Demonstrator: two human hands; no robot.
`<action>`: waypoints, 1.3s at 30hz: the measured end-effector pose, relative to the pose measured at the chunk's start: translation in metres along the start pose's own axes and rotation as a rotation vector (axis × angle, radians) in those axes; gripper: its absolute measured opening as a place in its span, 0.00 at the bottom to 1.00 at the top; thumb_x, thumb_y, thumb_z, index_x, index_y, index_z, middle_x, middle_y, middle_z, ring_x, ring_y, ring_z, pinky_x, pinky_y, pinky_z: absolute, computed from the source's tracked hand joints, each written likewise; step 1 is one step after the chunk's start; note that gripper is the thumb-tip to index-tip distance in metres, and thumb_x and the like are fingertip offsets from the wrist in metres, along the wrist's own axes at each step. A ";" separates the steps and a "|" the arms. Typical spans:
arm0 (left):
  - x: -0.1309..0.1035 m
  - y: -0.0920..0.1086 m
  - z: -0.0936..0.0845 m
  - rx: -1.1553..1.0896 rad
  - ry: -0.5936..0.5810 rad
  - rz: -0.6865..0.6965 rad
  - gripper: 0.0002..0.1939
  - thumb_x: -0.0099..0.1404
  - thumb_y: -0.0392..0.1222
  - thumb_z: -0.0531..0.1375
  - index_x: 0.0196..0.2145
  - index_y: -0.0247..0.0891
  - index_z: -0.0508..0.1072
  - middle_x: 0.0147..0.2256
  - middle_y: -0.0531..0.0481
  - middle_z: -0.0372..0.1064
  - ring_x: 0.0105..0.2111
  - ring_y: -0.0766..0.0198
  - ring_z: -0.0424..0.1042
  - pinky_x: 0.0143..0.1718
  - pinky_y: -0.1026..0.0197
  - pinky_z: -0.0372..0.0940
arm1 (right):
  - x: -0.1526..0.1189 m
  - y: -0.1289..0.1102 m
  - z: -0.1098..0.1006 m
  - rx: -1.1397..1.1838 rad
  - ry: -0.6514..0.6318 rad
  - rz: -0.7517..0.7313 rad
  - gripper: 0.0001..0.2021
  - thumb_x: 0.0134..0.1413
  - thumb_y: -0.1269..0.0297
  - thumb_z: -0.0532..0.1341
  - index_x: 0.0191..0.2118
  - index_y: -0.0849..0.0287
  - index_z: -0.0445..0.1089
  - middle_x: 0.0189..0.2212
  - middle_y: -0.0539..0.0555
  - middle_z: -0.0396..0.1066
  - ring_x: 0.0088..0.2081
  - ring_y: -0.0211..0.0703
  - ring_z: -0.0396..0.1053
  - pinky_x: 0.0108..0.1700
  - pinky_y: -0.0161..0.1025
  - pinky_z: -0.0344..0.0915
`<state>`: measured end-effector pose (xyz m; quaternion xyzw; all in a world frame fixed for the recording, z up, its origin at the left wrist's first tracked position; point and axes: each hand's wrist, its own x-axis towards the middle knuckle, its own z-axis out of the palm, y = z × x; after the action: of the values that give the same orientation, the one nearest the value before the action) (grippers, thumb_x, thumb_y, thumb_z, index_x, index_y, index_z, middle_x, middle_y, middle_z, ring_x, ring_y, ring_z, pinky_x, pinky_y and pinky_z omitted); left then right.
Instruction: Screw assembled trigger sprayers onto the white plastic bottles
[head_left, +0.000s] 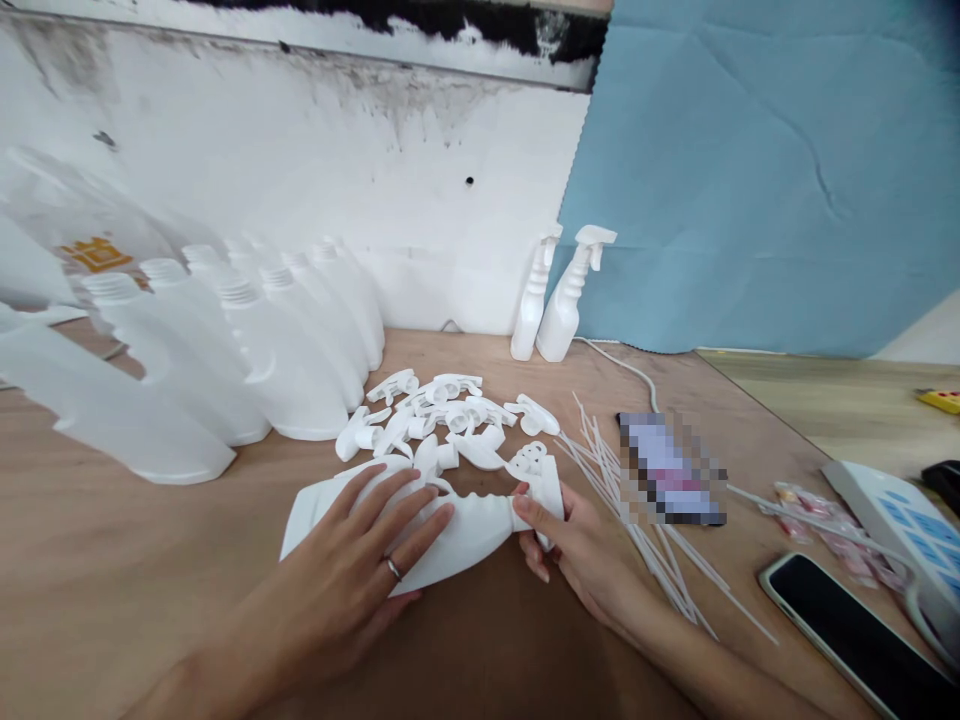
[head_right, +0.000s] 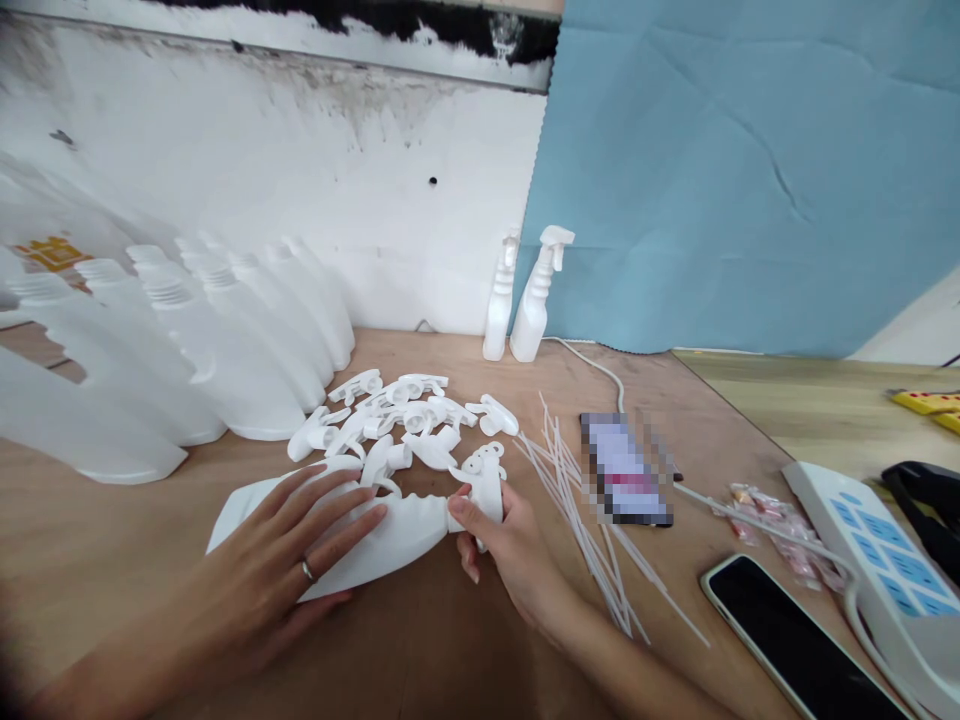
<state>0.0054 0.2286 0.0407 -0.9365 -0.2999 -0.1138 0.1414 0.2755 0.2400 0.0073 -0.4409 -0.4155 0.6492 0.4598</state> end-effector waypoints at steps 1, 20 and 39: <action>0.004 0.004 -0.002 -0.016 -0.005 -0.026 0.35 0.69 0.43 0.59 0.69 0.38 0.51 0.64 0.41 0.58 0.64 0.40 0.54 0.65 0.34 0.44 | 0.000 -0.001 0.000 -0.030 -0.017 0.008 0.21 0.51 0.48 0.69 0.38 0.59 0.64 0.17 0.43 0.63 0.17 0.33 0.58 0.17 0.30 0.56; 0.047 0.036 0.010 -0.097 -0.023 -0.149 0.34 0.64 0.38 0.59 0.64 0.29 0.52 0.41 0.41 0.73 0.38 0.50 0.74 0.36 0.50 0.69 | -0.008 0.007 0.004 -0.218 -0.116 0.031 0.23 0.51 0.45 0.68 0.40 0.60 0.64 0.21 0.44 0.66 0.17 0.32 0.60 0.17 0.29 0.58; 0.080 -0.041 -0.061 -0.578 0.067 -0.486 0.24 0.62 0.55 0.62 0.55 0.46 0.72 0.54 0.51 0.70 0.54 0.52 0.70 0.55 0.55 0.64 | -0.003 -0.095 -0.041 -0.258 0.140 -0.561 0.20 0.61 0.52 0.64 0.53 0.55 0.70 0.38 0.56 0.73 0.31 0.41 0.71 0.27 0.37 0.67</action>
<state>0.0367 0.2830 0.1296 -0.8351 -0.4641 -0.2543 -0.1501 0.3370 0.2649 0.0863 -0.4074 -0.5674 0.4069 0.5887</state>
